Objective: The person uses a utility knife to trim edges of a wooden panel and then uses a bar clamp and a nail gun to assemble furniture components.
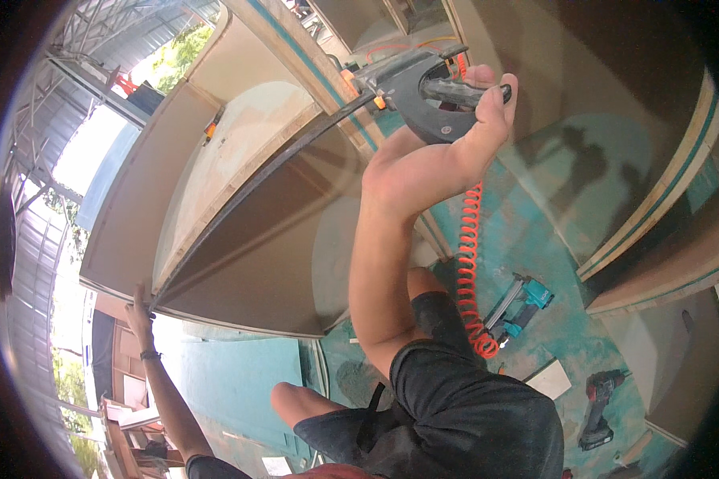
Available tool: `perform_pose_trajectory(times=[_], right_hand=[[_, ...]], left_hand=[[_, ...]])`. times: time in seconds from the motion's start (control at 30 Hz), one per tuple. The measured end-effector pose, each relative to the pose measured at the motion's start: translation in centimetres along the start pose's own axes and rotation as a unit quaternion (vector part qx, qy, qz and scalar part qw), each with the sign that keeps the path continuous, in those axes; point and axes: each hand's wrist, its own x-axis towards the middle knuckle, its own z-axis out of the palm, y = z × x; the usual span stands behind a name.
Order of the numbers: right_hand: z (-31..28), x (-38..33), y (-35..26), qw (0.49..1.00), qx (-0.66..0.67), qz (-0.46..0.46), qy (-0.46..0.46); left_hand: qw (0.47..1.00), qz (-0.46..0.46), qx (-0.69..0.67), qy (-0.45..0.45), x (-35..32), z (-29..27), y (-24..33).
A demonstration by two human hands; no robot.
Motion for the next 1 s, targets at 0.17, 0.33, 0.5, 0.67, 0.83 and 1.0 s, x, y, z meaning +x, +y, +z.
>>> perform_pose_trajectory(times=[0.17, 0.33, 0.5, 0.67, 0.83, 1.0], right_hand=[[-0.5, 0.2, -0.7, 0.999, -0.006, 0.038, -0.019], [-0.4, 0.7, 0.0, 1.000, 0.001, 0.007, 0.026], [0.0, 1.3, 0.7, 0.997, -0.015, -0.056, 0.051], [-0.1, 1.5, 1.4, 0.990, -0.028, -0.134, 0.043], [0.2, 1.1, 1.8, 0.985, -0.036, -0.148, 0.080], [0.1, 1.6, 2.3, 0.977, -0.029, -0.202, 0.069]], left_hand=[[0.999, 0.006, -0.034, 0.004, 0.8, -0.2, -1.3], [1.000, -0.007, -0.015, -0.018, 0.9, -0.2, -0.5], [0.999, -0.012, -0.051, 0.012, 0.7, 0.3, -1.1], [0.987, 0.042, -0.154, -0.025, 1.1, 0.4, -2.5], [0.987, -0.035, -0.153, -0.026, 2.1, -0.1, -4.1], [0.989, -0.044, -0.136, -0.027, 1.1, 0.0, -1.6]])
